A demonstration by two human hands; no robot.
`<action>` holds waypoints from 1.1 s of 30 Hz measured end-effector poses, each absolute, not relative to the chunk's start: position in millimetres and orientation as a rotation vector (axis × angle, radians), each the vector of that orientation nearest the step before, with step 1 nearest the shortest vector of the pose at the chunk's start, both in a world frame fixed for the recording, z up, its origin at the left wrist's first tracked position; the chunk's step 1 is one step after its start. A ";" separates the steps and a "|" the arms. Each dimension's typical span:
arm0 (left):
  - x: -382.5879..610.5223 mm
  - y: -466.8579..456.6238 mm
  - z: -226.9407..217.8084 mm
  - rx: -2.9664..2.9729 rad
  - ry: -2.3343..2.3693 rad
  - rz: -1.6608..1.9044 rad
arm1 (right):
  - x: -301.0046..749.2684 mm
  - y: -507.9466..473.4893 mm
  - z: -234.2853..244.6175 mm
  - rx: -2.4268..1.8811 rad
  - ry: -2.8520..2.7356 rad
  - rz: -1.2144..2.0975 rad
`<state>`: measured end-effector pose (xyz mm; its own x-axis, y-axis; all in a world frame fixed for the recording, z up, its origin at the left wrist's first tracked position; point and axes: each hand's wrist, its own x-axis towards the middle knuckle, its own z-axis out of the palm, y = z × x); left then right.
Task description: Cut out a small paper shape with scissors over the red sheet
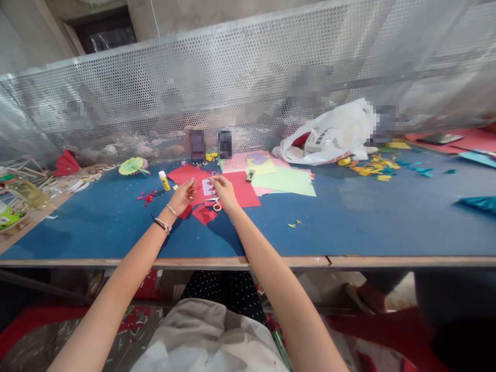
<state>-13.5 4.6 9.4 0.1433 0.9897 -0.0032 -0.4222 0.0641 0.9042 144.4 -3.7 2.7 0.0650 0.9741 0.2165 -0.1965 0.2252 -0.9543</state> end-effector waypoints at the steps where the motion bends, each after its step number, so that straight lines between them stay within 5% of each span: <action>1: -13.7 4.7 9.4 0.922 0.788 1.254 | 144.4 -3.8 2.7 -0.920 -1.125 1.106; 33: -11.5 12.6 5.1 1.103 1.224 1.465 | 146.7 -2.6 2.4 -0.943 -1.092 1.166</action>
<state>-11.5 12.6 5.1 -0.1937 0.9776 0.0824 -0.0929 -0.1019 0.9905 146.7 -2.6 2.4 0.0500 0.9865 0.1558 -0.2200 0.1630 -0.9618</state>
